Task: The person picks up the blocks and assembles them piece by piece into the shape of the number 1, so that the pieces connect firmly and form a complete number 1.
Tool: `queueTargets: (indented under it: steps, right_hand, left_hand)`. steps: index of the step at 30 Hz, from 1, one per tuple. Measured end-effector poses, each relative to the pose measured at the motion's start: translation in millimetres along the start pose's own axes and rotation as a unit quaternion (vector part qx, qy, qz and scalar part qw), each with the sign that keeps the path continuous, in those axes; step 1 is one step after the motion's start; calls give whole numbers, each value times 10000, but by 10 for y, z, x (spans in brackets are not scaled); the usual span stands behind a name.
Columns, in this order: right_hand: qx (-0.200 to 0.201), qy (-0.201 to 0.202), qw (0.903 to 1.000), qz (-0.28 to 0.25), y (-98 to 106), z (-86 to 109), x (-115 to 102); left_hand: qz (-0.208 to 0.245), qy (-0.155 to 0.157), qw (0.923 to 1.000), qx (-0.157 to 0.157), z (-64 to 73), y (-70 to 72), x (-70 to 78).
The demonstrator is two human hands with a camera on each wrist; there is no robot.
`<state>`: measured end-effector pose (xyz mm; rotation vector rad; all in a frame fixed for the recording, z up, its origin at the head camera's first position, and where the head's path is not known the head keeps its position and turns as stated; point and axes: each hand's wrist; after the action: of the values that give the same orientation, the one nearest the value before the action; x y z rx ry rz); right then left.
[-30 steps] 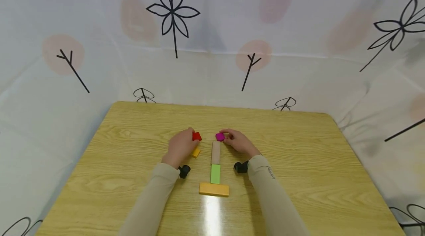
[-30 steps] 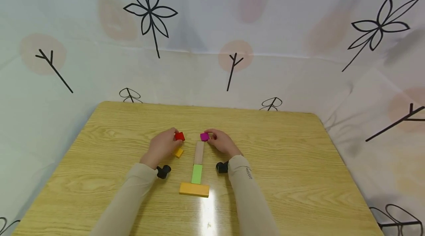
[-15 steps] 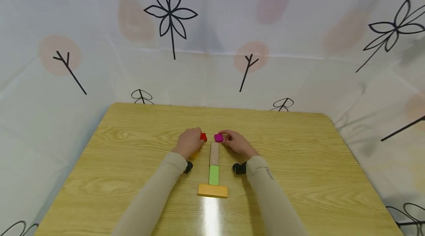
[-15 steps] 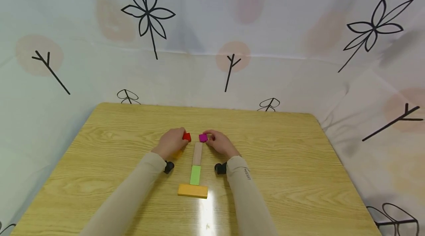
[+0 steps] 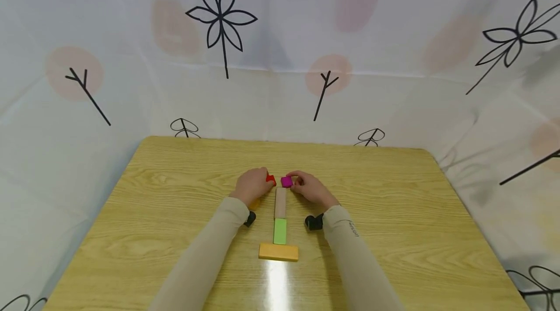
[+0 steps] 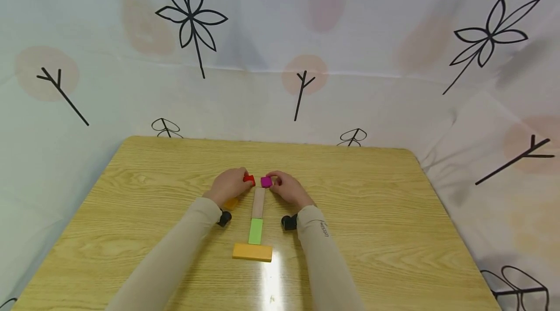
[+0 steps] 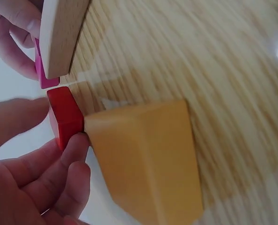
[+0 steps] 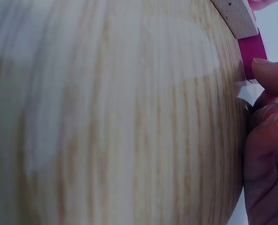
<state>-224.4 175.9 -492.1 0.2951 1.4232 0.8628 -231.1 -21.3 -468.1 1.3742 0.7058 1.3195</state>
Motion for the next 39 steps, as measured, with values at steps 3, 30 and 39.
queueTargets:
  steps: [3,30,39]
  right_hand:
    - [10,44,10000,21,3,5,-6]
    - [70,6,10000,53,-2,-6,-12]
    - [43,-34,10000,-78,-8,-11,-7]
  left_hand:
    - [29,5,10000,15,-14,-3,18]
    - [27,-193,9994,276,-5,-24,115]
    - [-64,-167,9996,229,-11,-32,117]
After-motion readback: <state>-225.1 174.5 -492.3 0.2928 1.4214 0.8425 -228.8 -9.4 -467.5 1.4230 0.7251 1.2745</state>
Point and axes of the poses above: each hand's wrist, its own z-axis away from the middle knuckle, its own y-axis out of the back of the hand, x = y × z, and after that the axes turned 1 degree about -y, right-handed
